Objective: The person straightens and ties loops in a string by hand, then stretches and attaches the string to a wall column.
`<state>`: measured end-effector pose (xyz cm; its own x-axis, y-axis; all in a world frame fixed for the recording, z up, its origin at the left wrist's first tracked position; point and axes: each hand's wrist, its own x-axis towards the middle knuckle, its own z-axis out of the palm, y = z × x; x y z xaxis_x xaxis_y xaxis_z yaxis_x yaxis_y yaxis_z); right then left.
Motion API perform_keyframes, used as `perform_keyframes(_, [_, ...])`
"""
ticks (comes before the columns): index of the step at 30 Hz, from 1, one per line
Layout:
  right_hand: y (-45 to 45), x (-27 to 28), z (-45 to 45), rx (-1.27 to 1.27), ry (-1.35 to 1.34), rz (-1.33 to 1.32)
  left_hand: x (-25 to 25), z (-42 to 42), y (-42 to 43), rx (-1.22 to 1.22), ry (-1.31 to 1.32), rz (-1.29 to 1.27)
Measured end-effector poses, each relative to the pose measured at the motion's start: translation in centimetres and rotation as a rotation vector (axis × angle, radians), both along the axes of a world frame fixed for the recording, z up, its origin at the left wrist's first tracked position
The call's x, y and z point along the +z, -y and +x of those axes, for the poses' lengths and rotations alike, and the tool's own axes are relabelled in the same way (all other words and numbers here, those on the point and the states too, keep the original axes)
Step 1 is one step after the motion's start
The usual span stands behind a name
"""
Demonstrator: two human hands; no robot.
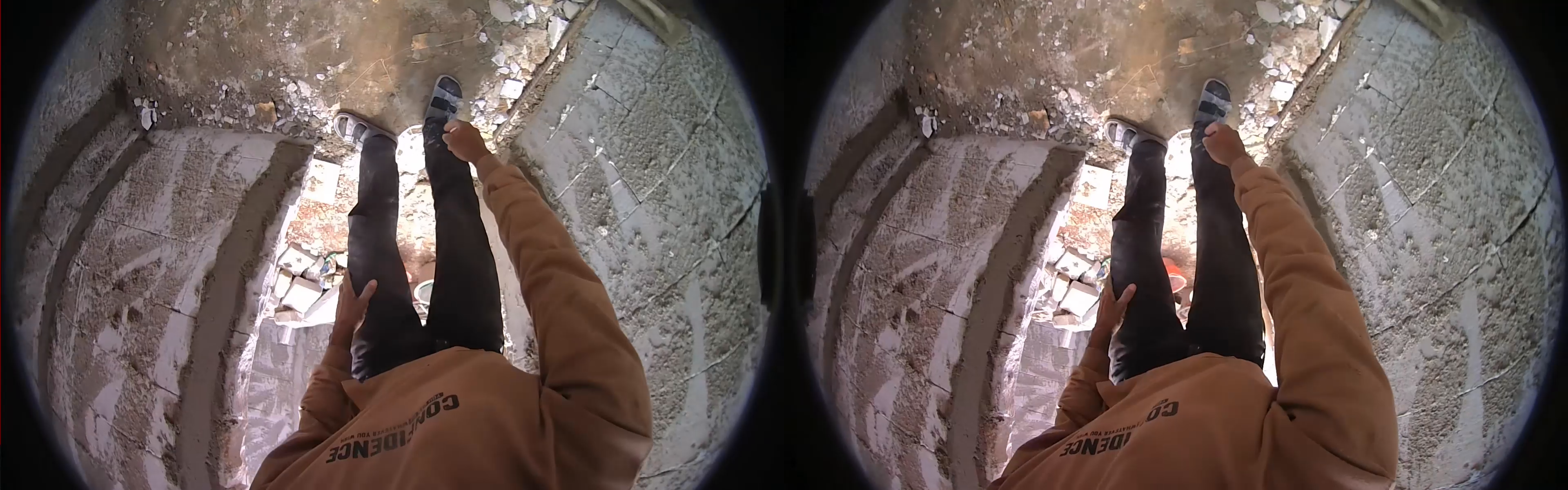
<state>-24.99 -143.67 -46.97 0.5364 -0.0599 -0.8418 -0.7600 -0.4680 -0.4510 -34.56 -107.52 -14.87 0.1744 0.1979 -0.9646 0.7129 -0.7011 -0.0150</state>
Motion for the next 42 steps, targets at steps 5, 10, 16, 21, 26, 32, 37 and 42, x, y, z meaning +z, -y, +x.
perform_keyframes(5, [-5.4,-9.9,4.8,-0.221,0.095,0.184,-9.0,1.6,1.4,-0.104,0.032,0.169])
perform_keyframes(10, [-9.7,-18.1,11.0,-0.697,-0.044,0.265,-13.4,3.4,2.2,0.014,0.067,0.341])
perform_keyframes(16, [-13.1,-28.2,13.8,-0.711,-0.089,0.164,-13.9,0.9,1.3,0.217,0.154,0.325])
perform_keyframes(21, [-14.8,-31.0,14.7,-0.677,-0.165,0.071,-14.0,-0.8,1.2,0.305,0.139,0.332])
perform_keyframes(26, [-15.0,-33.0,14.0,-0.728,-0.116,0.117,-14.1,-1.7,0.8,0.330,0.156,0.335])
perform_keyframes(32, [-13.0,-36.8,12.3,-0.538,-0.030,0.145,-14.0,-1.5,0.6,0.305,0.162,0.340])
perform_keyframes(37, [-12.8,-33.3,13.4,-0.637,0.078,0.021,-14.1,-0.8,0.4,0.301,0.150,0.311])
perform_keyframes(42, [-9.9,-35.0,14.3,-0.626,0.209,0.002,-14.1,-0.7,0.2,0.234,0.205,0.294])
